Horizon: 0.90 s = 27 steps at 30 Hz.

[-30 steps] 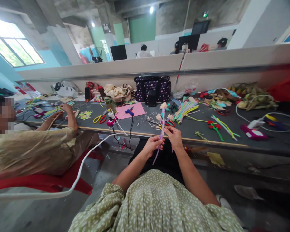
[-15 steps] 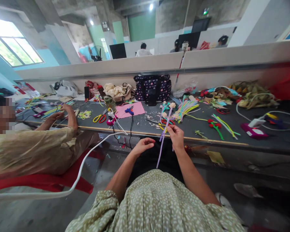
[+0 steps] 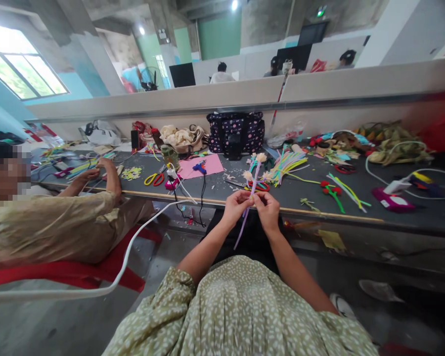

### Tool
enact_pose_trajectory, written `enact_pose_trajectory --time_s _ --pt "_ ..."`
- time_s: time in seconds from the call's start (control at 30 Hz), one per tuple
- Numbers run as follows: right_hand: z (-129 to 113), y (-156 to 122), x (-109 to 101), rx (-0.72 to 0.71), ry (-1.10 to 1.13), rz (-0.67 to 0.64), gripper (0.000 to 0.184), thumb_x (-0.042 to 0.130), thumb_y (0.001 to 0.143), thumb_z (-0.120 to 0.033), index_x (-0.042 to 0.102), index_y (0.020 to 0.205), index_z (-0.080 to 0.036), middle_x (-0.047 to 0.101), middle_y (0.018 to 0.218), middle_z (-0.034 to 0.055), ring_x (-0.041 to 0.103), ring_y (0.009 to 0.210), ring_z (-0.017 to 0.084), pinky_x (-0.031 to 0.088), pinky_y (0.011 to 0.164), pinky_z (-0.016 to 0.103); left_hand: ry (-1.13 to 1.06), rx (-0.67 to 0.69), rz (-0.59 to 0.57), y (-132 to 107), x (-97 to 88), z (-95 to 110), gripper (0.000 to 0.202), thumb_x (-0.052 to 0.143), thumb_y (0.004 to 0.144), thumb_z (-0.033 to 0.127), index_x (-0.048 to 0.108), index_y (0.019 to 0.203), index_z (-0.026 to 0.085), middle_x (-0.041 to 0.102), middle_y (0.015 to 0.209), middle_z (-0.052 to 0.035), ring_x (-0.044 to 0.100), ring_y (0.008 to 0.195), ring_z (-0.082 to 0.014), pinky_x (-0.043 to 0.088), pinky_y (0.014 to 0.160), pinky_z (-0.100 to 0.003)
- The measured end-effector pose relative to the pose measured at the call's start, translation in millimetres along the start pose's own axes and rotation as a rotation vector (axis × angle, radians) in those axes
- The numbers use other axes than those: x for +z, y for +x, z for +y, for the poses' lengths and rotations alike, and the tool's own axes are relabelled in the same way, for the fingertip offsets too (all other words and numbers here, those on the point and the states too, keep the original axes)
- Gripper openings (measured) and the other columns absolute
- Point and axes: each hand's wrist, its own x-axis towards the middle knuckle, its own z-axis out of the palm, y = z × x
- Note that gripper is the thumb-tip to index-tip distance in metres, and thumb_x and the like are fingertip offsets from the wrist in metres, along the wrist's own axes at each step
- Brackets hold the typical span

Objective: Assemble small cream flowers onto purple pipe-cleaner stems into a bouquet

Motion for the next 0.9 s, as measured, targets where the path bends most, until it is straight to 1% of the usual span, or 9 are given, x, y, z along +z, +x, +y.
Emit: enact_pose_trajectory --time_s 0.17,0.27,0.37,0.47,0.57,0.63,0.73,0.8,0.9 --pt "-4.1 0.7 -1.8 0.023 0.02 -0.042 0.025 0.059 0.078 -0.042 0.063 0.079 -0.018 0.065 0.072 0.0025 0.058 0.064 0.015 0.05 0.066 0.029 -0.008 -0.023 0.031 2.2 1.5 -1.2 0.039 0.082 0.055 0.031 0.065 0.085 0.014 0.065 0.073 -0.0025 0.059 0.067 -0.0127 0.048 0.072 -0.027" --pt "-5.5 1.8 -3.5 0.009 -0.005 -0.035 0.026 0.059 0.078 -0.043 0.064 0.079 -0.018 0.065 0.073 0.0026 0.058 0.064 0.015 0.049 0.066 0.029 0.012 -0.003 0.029 1.6 2.2 -2.5 0.035 0.08 0.058 0.035 0.065 0.081 0.014 0.065 0.073 -0.0025 0.058 0.065 -0.0118 0.047 0.069 -0.026" --pt "-6.1 1.7 -5.0 -0.038 -0.076 -0.029 0.025 0.059 0.078 -0.042 0.064 0.08 -0.018 0.065 0.075 0.0032 0.058 0.066 0.016 0.048 0.066 0.028 0.024 0.015 0.055 2.6 3.0 -0.4 0.034 0.077 0.062 0.038 0.068 0.084 0.014 0.066 0.075 -0.0032 0.056 0.064 -0.0105 0.045 0.066 -0.023" --pt "-7.3 0.9 -6.3 -0.088 -0.156 -0.06 0.024 0.059 0.079 -0.041 0.065 0.081 -0.018 0.066 0.076 0.0038 0.058 0.068 0.016 0.046 0.067 0.028 -0.008 -0.043 0.048 8.1 2.8 5.3 0.036 0.078 0.062 0.039 0.07 0.087 0.013 0.067 0.075 -0.0034 0.055 0.062 -0.01 0.042 0.062 -0.022" --pt "-10.0 2.2 -8.3 -0.114 -0.206 -0.088 0.026 0.057 0.081 -0.042 0.067 0.081 -0.018 0.067 0.079 0.0045 0.058 0.069 0.016 0.045 0.067 0.028 -0.084 -0.131 0.007 17.0 1.6 12.0 0.034 0.081 0.058 0.037 0.07 0.078 0.012 0.065 0.068 -0.0021 0.053 0.057 -0.0088 0.04 0.058 -0.022" --pt "-12.6 5.1 -9.9 -0.119 -0.182 -0.116 0.027 0.056 0.081 -0.042 0.068 0.082 -0.018 0.068 0.082 0.0048 0.058 0.071 0.017 0.045 0.069 0.029 -0.133 -0.173 -0.02 22.7 0.9 16.3 0.032 0.083 0.055 0.035 0.069 0.072 0.012 0.063 0.064 -0.0009 0.051 0.055 -0.0076 0.038 0.056 -0.021" --pt "-16.4 10.3 -12.0 -0.047 -0.016 -0.188 0.026 0.06 0.078 -0.042 0.068 0.082 -0.018 0.066 0.078 0.0025 0.057 0.069 0.016 0.045 0.067 0.028 -0.188 -0.21 -0.083 28.0 0.8 21.9 0.03 0.083 0.054 0.034 0.067 0.069 0.012 0.061 0.062 -0.0006 0.05 0.054 -0.0067 0.036 0.054 -0.02" --pt "-18.5 12.9 -13.0 0.061 0.129 -0.239 0.026 0.064 0.075 -0.043 0.068 0.082 -0.018 0.061 0.067 -0.0008 0.05 0.058 0.012 0.042 0.057 0.025 -0.213 -0.238 -0.127 29.3 1.5 24.9 0.031 0.084 0.054 0.034 0.067 0.068 0.012 0.06 0.061 -0.0004 0.049 0.052 -0.0064 0.035 0.052 -0.02" --pt "-21.2 14.6 -14.3 0.217 0.315 -0.328 0.027 0.069 0.071 -0.043 0.066 0.08 -0.018 0.045 0.053 -0.0059 0.031 0.043 0.005 0.026 0.041 0.019 -0.252 -0.294 -0.179 29.4 3.0 27.8 0.034 0.085 0.052 0.034 0.065 0.068 0.013 0.056 0.058 0.0005 0.046 0.05 -0.0063 0.034 0.051 -0.021"
